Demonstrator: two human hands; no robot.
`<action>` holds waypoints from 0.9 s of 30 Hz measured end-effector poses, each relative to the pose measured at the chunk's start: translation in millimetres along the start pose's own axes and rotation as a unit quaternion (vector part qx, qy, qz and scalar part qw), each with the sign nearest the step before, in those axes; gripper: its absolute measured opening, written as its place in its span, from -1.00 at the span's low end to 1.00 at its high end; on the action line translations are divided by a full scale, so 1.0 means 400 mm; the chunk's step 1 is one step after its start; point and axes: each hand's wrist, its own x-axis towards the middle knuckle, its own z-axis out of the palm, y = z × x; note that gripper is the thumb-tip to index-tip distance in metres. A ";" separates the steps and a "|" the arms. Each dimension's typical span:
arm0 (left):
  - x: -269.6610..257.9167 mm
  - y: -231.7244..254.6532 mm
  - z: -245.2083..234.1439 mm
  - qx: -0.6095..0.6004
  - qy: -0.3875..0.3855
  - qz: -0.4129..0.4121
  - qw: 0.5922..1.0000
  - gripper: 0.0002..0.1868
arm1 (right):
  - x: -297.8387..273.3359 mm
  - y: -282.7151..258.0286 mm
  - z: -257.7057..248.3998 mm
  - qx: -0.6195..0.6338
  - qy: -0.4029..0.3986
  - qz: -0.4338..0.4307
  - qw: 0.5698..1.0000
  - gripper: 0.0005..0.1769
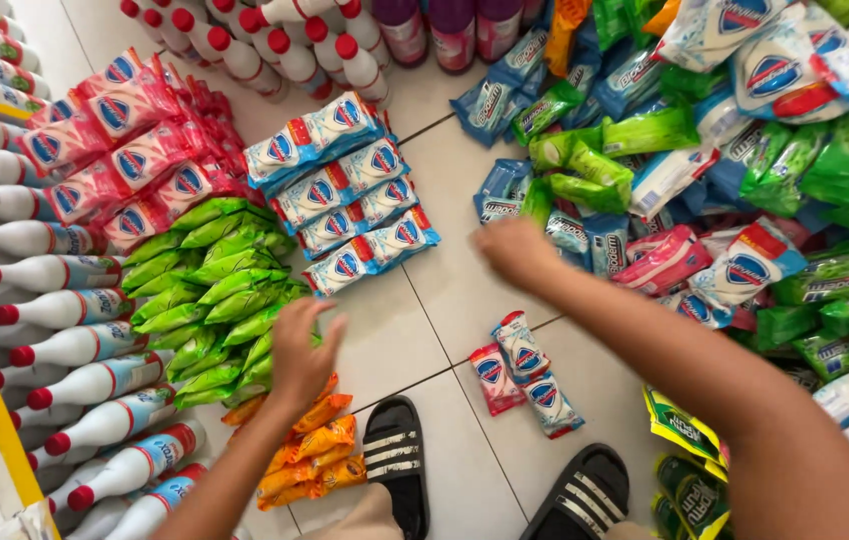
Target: The person sits on the floor and organizes various packaged soaps and bottles by hand. They pick up individual items from a large pile, separate them by type and color, and stack them into neat rows on the tiled floor.
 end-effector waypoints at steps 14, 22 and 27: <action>0.387 0.503 0.698 0.048 -0.187 0.043 0.980 0.10 | -0.195 0.279 -0.029 -0.042 0.188 0.153 0.969 -0.49; 0.291 0.486 0.725 -0.063 -0.237 -0.143 0.959 -0.01 | -0.099 0.329 0.026 -0.036 0.075 0.291 0.953 -0.24; 0.229 0.462 0.771 -0.126 -0.226 -0.175 0.950 -0.11 | -0.083 0.383 0.041 0.028 -0.003 0.305 0.952 -0.20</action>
